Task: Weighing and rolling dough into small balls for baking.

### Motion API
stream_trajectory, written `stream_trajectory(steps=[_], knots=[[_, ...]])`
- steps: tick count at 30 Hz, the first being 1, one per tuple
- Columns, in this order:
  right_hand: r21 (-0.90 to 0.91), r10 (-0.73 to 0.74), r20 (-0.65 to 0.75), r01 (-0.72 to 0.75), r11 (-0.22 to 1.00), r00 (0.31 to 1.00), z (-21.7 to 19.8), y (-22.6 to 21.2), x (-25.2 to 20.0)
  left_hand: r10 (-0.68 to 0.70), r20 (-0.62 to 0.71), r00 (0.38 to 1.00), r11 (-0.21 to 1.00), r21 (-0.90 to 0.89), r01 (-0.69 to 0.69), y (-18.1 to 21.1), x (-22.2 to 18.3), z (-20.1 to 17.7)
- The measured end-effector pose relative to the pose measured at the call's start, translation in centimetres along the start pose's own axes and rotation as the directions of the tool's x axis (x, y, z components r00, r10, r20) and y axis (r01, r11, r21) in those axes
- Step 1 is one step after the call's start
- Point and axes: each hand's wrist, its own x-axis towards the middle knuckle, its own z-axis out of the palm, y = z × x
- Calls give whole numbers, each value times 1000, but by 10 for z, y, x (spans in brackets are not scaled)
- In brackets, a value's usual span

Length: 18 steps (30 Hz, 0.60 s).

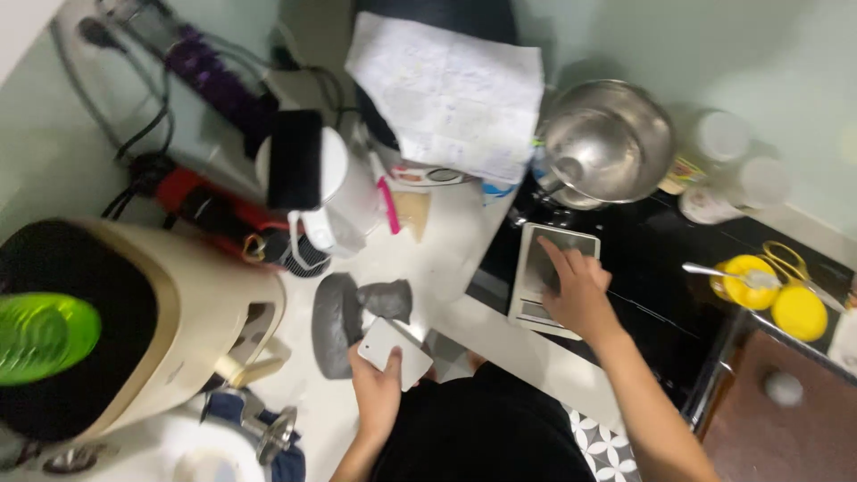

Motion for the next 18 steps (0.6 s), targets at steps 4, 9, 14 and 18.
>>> stream_trajectory(steps=[4, 9, 14, 18], knots=[[-406, -146, 98, 174, 897, 984, 13, -46, 22, -377, -5, 926, 925, -58, 376, 17, -6, 3], [96, -399, 54, 393, 914, 915, 172, -57, 43, 82, -359, 930, 996, -11, -92, -110, 70, 92], [88, -186, 459, 164, 983, 869, 182, -111, 71, 58, -289, 956, 967, -223, -126, -52, 89, 75], [555, -385, 406, 112, 824, 829, 145, -111, 51, -21, -17, 1000, 979, -203, 17, -20, 33, 12]])
